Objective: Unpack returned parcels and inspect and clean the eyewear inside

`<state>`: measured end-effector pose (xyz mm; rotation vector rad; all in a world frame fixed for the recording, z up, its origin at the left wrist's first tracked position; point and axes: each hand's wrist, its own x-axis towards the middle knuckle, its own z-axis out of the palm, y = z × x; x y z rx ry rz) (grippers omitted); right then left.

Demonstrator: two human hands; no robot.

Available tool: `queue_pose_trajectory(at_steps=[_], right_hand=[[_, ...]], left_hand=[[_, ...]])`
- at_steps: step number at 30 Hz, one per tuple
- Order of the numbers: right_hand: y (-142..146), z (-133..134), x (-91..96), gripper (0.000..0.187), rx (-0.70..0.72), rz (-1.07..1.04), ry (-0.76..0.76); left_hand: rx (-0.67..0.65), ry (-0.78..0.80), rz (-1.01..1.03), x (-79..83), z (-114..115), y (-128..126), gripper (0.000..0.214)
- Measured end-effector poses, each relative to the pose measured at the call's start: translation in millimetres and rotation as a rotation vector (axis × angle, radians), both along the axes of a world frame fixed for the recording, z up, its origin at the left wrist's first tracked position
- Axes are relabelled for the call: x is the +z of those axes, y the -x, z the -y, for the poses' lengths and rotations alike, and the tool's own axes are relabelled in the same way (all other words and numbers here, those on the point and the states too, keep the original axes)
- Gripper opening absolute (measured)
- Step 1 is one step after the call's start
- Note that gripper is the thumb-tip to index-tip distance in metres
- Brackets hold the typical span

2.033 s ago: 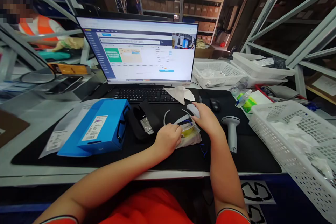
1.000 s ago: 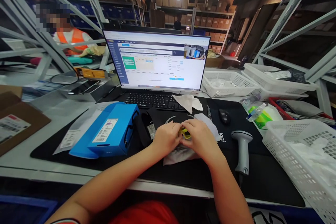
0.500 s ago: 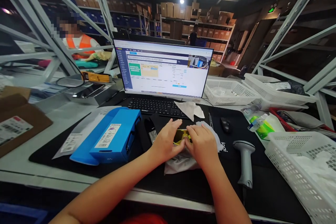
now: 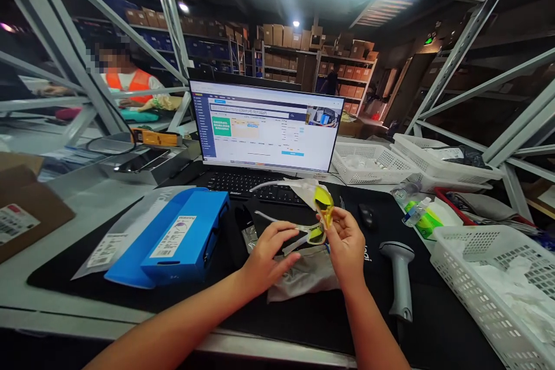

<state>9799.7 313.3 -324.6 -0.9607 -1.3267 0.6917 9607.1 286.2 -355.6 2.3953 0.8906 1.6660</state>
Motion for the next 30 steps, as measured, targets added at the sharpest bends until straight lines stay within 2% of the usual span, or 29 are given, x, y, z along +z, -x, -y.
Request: queue_pose_trajectory(at_steps=[3,7,10,17,23,30], right_hand=[[10,2,-0.3,0.041,0.14,-0.126,0.1],[21,3,-2.8,0.042,0.181,-0.14,0.138],[28,5,-6.7,0.04,0.234,-0.117,0.147],[37,7,-14.2,0.042,0.281,-0.101,0.192],[31,4,-12.8,0.042,0.308,-0.12,0.223],[33,8,-11.2,0.041,0.34,-0.158,0.255]], left_hand=[[0.021,0.072,0.058,7.6,1,2,0.041],[0.028,0.066,0.034,12.8,1,0,0.042],[-0.004,0.119,0.021,13.5,0,-2,0.046],[-0.013,0.22,0.001,20.0,4,4,0.029],[-0.078,0.194,0.057,17.4,0,9,0.027],[-0.102,0.261,0.122,19.6,-3,11,0.022]])
